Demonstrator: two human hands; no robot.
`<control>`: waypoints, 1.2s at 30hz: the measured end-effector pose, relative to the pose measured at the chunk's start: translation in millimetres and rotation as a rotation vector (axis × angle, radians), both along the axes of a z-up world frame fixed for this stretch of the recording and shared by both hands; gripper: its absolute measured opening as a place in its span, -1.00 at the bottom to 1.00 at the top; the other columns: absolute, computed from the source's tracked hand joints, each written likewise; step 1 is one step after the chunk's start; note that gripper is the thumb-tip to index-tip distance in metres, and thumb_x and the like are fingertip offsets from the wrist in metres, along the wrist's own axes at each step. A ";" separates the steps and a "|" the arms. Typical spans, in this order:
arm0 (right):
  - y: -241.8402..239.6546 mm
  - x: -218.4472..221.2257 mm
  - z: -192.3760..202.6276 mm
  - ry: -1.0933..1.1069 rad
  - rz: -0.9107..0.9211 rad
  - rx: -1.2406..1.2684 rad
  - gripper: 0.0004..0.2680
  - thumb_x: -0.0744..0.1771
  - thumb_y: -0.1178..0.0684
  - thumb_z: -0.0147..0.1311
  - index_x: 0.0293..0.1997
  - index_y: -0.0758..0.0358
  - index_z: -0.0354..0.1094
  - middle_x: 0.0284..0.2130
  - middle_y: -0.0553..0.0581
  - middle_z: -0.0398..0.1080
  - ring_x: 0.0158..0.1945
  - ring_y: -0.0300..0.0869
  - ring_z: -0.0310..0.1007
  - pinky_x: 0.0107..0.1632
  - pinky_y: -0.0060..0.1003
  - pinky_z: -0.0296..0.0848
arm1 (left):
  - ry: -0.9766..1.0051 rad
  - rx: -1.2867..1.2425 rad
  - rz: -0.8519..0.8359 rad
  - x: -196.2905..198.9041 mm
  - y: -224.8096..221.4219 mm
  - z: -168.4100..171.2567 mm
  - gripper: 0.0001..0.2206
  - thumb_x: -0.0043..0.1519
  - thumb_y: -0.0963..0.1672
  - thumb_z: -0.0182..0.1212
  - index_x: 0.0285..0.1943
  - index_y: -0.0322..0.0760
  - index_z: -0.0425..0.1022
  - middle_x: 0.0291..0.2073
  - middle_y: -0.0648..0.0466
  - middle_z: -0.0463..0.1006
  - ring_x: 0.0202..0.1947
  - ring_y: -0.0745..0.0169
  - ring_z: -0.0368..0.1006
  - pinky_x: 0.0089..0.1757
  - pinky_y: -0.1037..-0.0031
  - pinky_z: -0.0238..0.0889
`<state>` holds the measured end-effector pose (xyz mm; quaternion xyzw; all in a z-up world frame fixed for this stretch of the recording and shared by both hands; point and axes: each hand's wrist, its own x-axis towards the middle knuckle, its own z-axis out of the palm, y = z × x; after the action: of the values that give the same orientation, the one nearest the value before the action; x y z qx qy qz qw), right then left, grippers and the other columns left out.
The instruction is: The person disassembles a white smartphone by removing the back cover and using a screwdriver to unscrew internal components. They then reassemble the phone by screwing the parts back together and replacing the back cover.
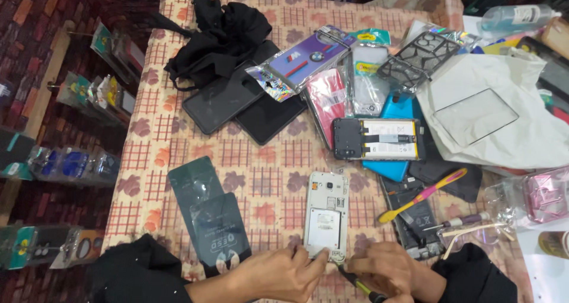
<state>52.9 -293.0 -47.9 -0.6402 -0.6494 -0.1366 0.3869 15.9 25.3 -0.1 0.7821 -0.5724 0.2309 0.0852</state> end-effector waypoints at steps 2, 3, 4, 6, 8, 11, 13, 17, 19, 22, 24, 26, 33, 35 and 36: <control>-10.1 7.8 -0.2 0.235 0.075 -0.062 -0.75 0.48 -0.14 -0.15 -0.20 0.21 0.29 -0.03 0.40 0.55 -0.34 -0.04 0.54 -0.30 -0.18 0.49 | 0.004 -0.016 0.001 4.9 -0.4 0.1 -0.73 0.14 -0.09 0.20 -0.24 -0.49 0.61 -0.08 -0.16 0.58 -0.41 0.10 0.45 -0.33 0.30 0.44; -13.7 6.9 -0.4 0.360 0.115 -0.092 -0.68 0.48 -0.20 -0.24 -0.23 0.24 0.26 0.02 0.42 0.54 -0.29 -0.03 0.55 -0.25 -0.16 0.51 | 0.016 0.010 -0.010 4.3 -0.7 -1.1 -0.73 0.16 -0.09 0.21 -0.24 -0.50 0.61 -0.07 -0.15 0.57 -0.40 0.11 0.45 -0.34 0.34 0.41; -16.5 7.5 -0.8 0.301 0.094 -0.109 -0.66 0.46 -0.22 -0.24 -0.17 0.27 0.30 0.00 0.41 0.54 -0.30 -0.01 0.54 -0.25 -0.15 0.50 | 0.028 0.036 -0.022 2.6 -1.1 -3.1 -0.72 0.19 -0.08 0.22 -0.23 -0.51 0.61 -0.07 -0.14 0.57 -0.38 0.12 0.46 -0.35 0.37 0.39; -20.1 2.0 -1.1 0.195 0.046 -0.142 -0.60 0.44 -0.25 -0.25 -0.06 0.34 0.39 -0.04 0.39 0.54 -0.30 0.01 0.51 -0.27 -0.15 0.47 | -0.006 0.018 0.004 -2.8 -2.1 -9.0 -0.74 0.19 -0.09 0.21 -0.17 -0.45 0.62 -0.02 -0.08 0.55 -0.35 0.17 0.45 -0.32 0.41 0.36; -18.2 -0.9 1.9 0.270 0.049 -0.151 -0.51 0.41 -0.33 -0.18 0.01 0.44 0.41 -0.14 0.29 0.55 -0.34 -0.02 0.53 -0.30 -0.19 0.50 | -0.013 0.012 0.017 -4.8 -3.0 -12.5 -0.76 0.19 -0.10 0.20 -0.15 -0.40 0.63 0.00 -0.05 0.54 -0.33 0.19 0.45 -0.30 0.43 0.36; -10.0 3.3 16.7 0.304 0.049 -0.193 -0.43 0.39 -0.41 -0.12 0.05 0.51 0.45 -0.19 0.26 0.58 -0.38 -0.05 0.54 -0.32 -0.21 0.51 | 0.003 0.018 0.017 -2.2 -2.9 -13.0 -0.79 0.18 -0.11 0.21 -0.17 -0.38 0.63 0.00 -0.04 0.54 -0.35 0.21 0.46 -0.31 0.43 0.39; -3.7 5.9 26.8 0.342 0.051 -0.205 -0.46 0.37 -0.39 -0.08 0.07 0.46 0.44 -0.25 0.23 0.56 -0.41 -0.06 0.52 -0.35 -0.19 0.50 | -0.007 0.029 -0.001 2.3 -0.9 -15.9 -0.78 0.17 -0.12 0.21 -0.18 -0.40 0.64 -0.02 -0.05 0.54 -0.40 0.23 0.45 -0.33 0.46 0.41; 16.5 2.8 41.4 0.115 -0.012 -0.039 -0.63 0.38 -0.05 0.23 0.30 -0.01 0.17 -0.20 0.19 0.52 -0.30 -0.07 0.59 -0.25 -0.22 0.59 | 0.009 0.051 -0.020 4.9 1.1 -17.5 -0.84 0.15 -0.15 0.23 -0.21 -0.37 0.63 -0.04 0.04 0.52 -0.42 0.30 0.42 -0.37 0.52 0.39; 23.5 1.7 46.8 -0.012 -0.046 0.016 -0.44 0.36 0.13 0.36 0.40 -0.23 -0.05 -0.14 0.23 0.54 -0.25 -0.05 0.65 -0.23 -0.22 0.64 | -0.024 0.106 -0.028 3.9 1.5 -16.4 -0.85 0.11 -0.13 0.22 -0.33 -0.37 0.60 -0.04 0.03 0.53 -0.41 0.29 0.44 -0.37 0.51 0.41; 27.3 -0.6 52.7 0.038 -0.074 -0.023 -0.25 0.27 0.21 0.38 0.42 -0.29 -0.29 -0.18 0.27 0.55 -0.30 -0.01 0.67 -0.32 -0.19 0.64 | -0.060 0.056 -0.037 1.6 0.2 -12.3 -0.80 0.09 -0.10 0.21 -0.26 -0.34 0.61 -0.06 0.01 0.52 -0.39 0.27 0.45 -0.37 0.53 0.39; 27.9 -0.8 56.0 0.046 -0.101 -0.028 -0.26 0.28 0.20 0.35 0.43 -0.29 -0.31 -0.18 0.26 0.54 -0.30 -0.01 0.68 -0.30 -0.18 0.66 | -0.041 0.101 -0.039 1.5 -1.5 -8.1 -0.82 0.13 -0.09 0.20 -0.26 -0.31 0.60 -0.12 0.06 0.49 -0.35 0.27 0.44 -0.34 0.50 0.39; 29.6 -2.0 57.1 0.046 -0.101 -0.016 -0.27 0.27 0.20 0.35 0.43 -0.26 -0.30 -0.19 0.27 0.54 -0.29 0.01 0.69 -0.30 -0.17 0.66 | -0.047 0.095 -0.030 -0.9 -2.3 -5.6 -0.82 0.17 -0.09 0.20 -0.24 -0.29 0.59 -0.16 0.10 0.46 -0.33 0.27 0.42 -0.34 0.49 0.36; 32.5 -4.9 57.2 0.080 -0.162 -0.009 -0.30 0.28 0.21 0.33 0.40 -0.22 -0.29 -0.20 0.27 0.55 -0.26 0.02 0.69 -0.27 -0.16 0.68 | -0.080 0.049 0.002 -7.5 -6.1 -4.7 -0.86 0.19 -0.08 0.19 -0.26 -0.22 0.57 -0.21 0.18 0.41 -0.25 0.30 0.35 -0.37 0.49 0.28; 32.1 -4.9 54.8 0.085 -0.161 -0.004 -0.30 0.27 0.22 0.33 0.39 -0.20 -0.28 -0.21 0.26 0.55 -0.26 0.03 0.69 -0.27 -0.16 0.69 | -0.064 0.040 -0.002 -6.2 -5.0 -4.7 -0.86 0.19 -0.09 0.19 -0.26 -0.22 0.57 -0.21 0.18 0.41 -0.24 0.30 0.36 -0.36 0.50 0.28; 32.1 -4.7 53.5 0.088 -0.162 0.000 -0.30 0.27 0.22 0.33 0.39 -0.18 -0.28 -0.22 0.26 0.55 -0.26 0.03 0.70 -0.27 -0.16 0.70 | -0.051 0.067 -0.001 -6.3 -5.3 -4.2 -0.86 0.20 -0.09 0.19 -0.28 -0.23 0.56 -0.25 0.17 0.39 -0.24 0.29 0.36 -0.35 0.49 0.29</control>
<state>48.2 -260.9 5.6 -0.6961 -0.5780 -0.1391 0.4025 9.6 20.0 -4.3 0.7782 -0.5821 0.2314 0.0443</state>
